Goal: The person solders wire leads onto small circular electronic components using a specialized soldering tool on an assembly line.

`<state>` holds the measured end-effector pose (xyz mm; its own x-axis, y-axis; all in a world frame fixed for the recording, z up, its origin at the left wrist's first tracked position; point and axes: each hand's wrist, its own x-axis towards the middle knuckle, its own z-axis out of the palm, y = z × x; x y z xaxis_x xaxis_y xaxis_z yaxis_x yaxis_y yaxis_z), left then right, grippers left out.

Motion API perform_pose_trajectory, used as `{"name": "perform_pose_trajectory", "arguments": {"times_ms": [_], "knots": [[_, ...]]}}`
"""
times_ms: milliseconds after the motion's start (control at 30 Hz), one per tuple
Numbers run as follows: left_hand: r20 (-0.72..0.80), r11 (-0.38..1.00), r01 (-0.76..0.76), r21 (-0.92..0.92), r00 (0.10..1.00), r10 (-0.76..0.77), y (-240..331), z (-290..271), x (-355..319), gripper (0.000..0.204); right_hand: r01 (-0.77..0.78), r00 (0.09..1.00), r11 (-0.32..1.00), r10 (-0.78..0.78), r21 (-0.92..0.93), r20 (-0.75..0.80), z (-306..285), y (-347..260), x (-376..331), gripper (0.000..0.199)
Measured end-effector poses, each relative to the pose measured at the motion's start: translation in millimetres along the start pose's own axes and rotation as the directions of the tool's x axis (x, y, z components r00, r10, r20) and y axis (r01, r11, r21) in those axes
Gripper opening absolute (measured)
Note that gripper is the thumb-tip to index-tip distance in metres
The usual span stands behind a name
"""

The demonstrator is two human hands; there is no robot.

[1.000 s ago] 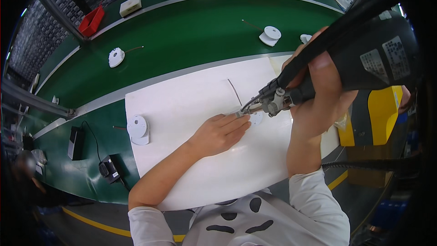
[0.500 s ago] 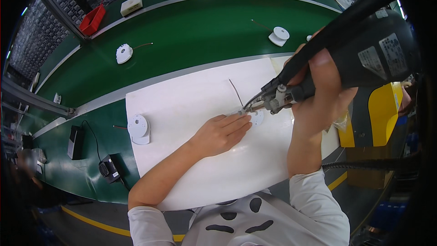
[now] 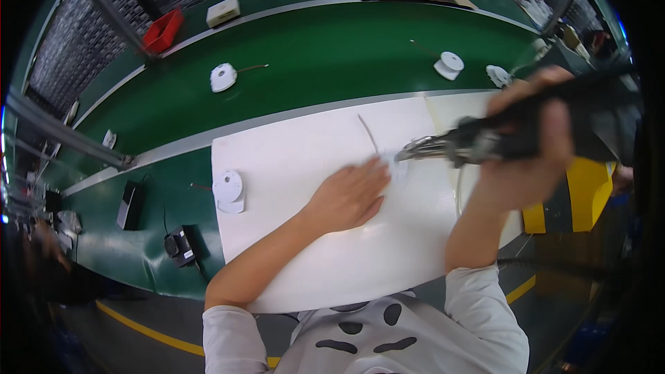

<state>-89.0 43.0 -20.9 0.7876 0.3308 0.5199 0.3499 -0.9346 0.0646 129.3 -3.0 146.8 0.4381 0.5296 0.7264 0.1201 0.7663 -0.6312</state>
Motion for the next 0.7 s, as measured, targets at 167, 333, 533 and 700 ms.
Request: {"name": "perform_pose_trajectory", "arguments": {"times_ms": [167,333,533,700], "knots": [[-0.148,0.777,0.545,0.315,0.837,-0.526,-16.4,-32.2,2.3,0.076,0.102,0.980,0.993,-0.091,0.055,-0.177,-12.3,-17.0,11.7,0.041],[0.062,0.909,0.296,0.295,0.943,-0.327,-34.8,-112.3,-68.4,0.069,0.232,0.955,0.960,-0.255,-0.158,-0.150,10.1,-12.7,12.6,0.028],[0.009,0.874,0.247,0.419,0.961,-0.276,-30.3,-157.6,-150.3,0.044,0.170,0.977,0.952,-0.195,-0.254,-0.080,8.4,-17.2,8.2,0.034],[0.023,0.877,0.193,0.439,0.974,-0.226,-34.5,-138.4,-139.0,0.042,0.021,0.978,0.994,-0.043,-0.108,-0.204,27.3,-21.5,7.8,0.027]]}}
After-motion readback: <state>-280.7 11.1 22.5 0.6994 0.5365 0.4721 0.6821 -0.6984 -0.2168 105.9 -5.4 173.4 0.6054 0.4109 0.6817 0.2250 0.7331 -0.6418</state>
